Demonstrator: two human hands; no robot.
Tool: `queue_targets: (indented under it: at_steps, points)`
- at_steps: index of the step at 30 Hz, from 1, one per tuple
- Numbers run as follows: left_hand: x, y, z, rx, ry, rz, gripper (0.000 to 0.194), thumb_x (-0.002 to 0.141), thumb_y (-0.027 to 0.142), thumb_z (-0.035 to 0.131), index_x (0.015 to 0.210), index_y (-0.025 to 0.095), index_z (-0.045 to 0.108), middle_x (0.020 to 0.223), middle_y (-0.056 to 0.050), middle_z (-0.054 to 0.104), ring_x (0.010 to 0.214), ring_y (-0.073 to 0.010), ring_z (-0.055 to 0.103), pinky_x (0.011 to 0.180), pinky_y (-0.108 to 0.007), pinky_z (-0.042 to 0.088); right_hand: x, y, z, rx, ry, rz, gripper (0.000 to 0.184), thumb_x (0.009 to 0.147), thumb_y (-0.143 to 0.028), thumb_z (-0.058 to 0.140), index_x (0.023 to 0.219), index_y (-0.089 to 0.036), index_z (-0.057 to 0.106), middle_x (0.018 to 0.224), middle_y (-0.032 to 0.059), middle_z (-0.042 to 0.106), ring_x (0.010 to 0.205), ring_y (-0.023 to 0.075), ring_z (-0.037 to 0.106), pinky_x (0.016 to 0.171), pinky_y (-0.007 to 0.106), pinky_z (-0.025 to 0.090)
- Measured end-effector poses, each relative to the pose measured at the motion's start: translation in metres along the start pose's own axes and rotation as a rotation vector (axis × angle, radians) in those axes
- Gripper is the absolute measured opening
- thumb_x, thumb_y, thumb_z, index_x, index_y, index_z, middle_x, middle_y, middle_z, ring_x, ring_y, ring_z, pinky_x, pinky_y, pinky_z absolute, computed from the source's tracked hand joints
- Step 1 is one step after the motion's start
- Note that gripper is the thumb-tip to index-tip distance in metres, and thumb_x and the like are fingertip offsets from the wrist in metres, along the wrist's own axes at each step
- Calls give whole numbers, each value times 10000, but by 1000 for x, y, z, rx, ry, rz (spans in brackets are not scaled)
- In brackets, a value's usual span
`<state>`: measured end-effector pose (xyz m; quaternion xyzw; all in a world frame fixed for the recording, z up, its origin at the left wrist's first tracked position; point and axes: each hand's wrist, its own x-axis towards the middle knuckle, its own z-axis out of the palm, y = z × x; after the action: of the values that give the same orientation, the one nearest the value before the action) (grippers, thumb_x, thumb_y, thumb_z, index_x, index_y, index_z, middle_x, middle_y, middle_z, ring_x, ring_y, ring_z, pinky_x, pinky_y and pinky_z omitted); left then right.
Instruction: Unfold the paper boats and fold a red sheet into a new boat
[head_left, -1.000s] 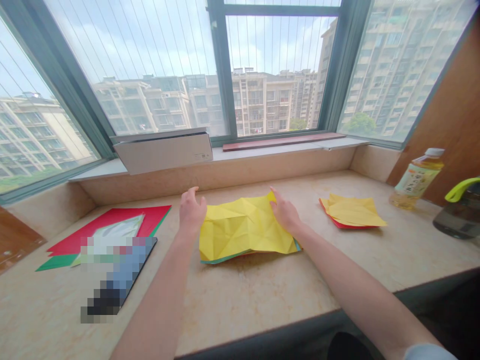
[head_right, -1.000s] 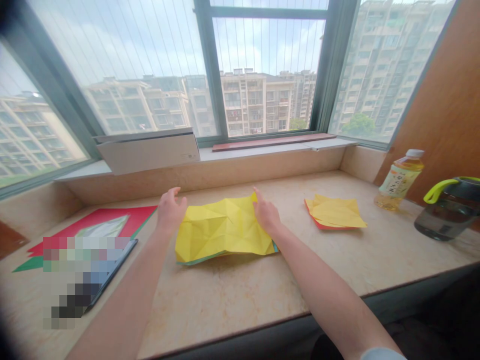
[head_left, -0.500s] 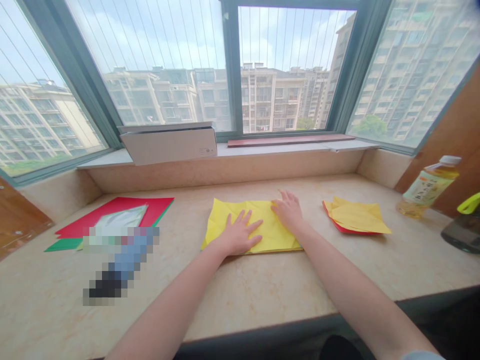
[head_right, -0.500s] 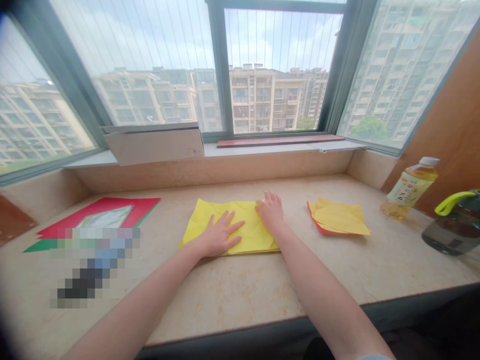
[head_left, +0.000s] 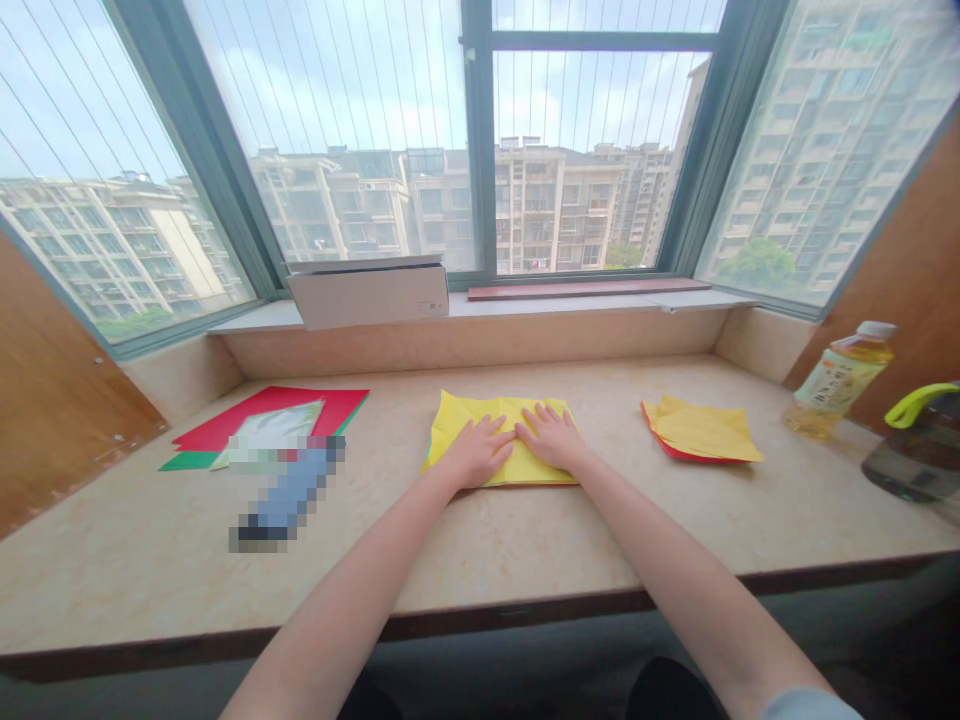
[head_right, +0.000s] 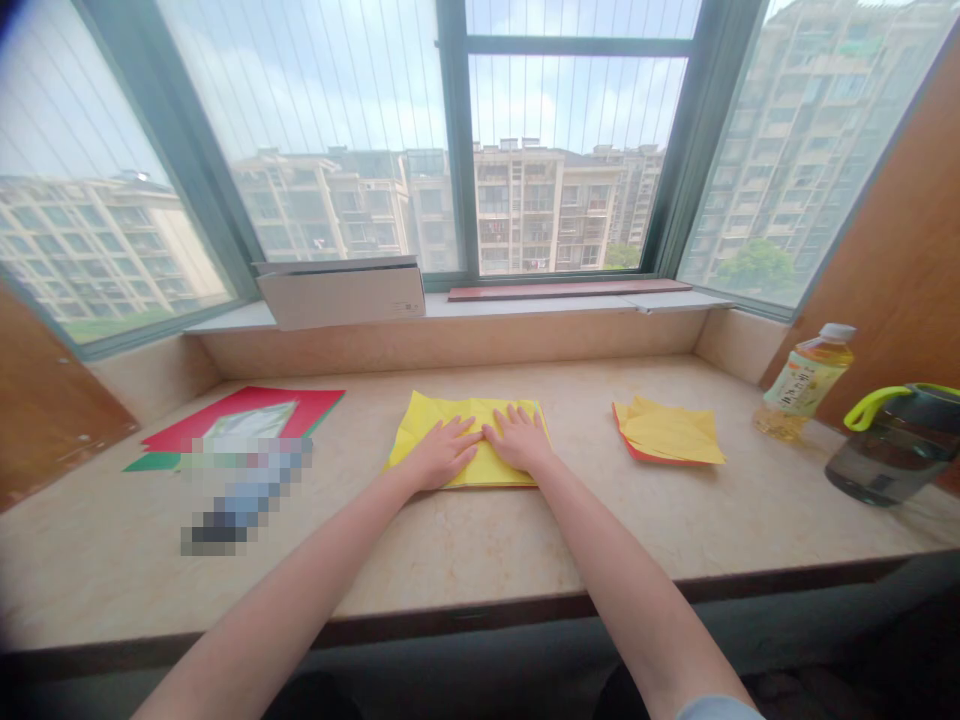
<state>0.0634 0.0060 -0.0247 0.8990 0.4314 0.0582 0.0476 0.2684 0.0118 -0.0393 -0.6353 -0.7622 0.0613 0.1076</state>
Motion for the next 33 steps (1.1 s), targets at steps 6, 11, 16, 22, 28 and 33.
queue_targets:
  at_steps: [6, 11, 16, 22, 28, 33]
  points:
    - [-23, -39, -5, 42, 21, -186, 619, 947, 594, 325, 1479, 287, 403, 1572, -135, 321, 1463, -369, 227, 1154, -560, 166, 3, 1, 0, 25, 2, -11, 754, 921, -706, 246, 1497, -233, 360, 1582, 132, 300, 1468, 301, 210, 1158, 514, 80]
    - [-27, -44, 0, 21, 49, -212, 604, 935, 584, 374, 1470, 307, 415, 1577, -115, 319, 1470, -355, 214, 1159, -548, 173, 2, -2, 2, 50, 41, -1, 739, 904, -706, 315, 1472, -242, 400, 1555, 126, 350, 1451, 288, 242, 1154, 505, 99]
    - [-32, -37, -3, 22, 194, -284, 513, 962, 433, 383, 1399, 200, 516, 1536, -152, 388, 1448, -325, 286, 1168, -498, 209, -6, -1, -2, 63, 208, 90, 574, 946, -534, 390, 1389, -186, 506, 1531, 141, 372, 1432, 255, 275, 1171, 405, 122]
    - [-33, -37, -3, -32, 359, -465, 520, 924, 295, 417, 1395, 79, 462, 1416, -218, 509, 1383, -350, 376, 1152, -531, 223, -11, 15, -4, 127, 334, 327, 699, 925, -389, 426, 1521, -85, 224, 1417, 213, 464, 1300, 325, 447, 1062, 415, 342]
    - [-33, -36, -5, -239, 382, -448, 538, 869, 241, 473, 1389, 101, 471, 1361, -184, 577, 1258, -310, 540, 1091, -419, 380, -7, 20, -1, 313, 329, 290, 739, 856, -326, 480, 1526, -132, 236, 1466, 164, 436, 1325, 304, 438, 1082, 383, 357]
    - [-34, -31, -15, -450, 473, -451, 559, 824, 192, 536, 1375, 110, 489, 1388, -168, 562, 1306, -306, 503, 1142, -429, 332, -1, 28, -4, 613, 453, 275, 725, 772, -251, 530, 1470, -152, 361, 1474, 130, 450, 1377, 280, 388, 1140, 382, 308]
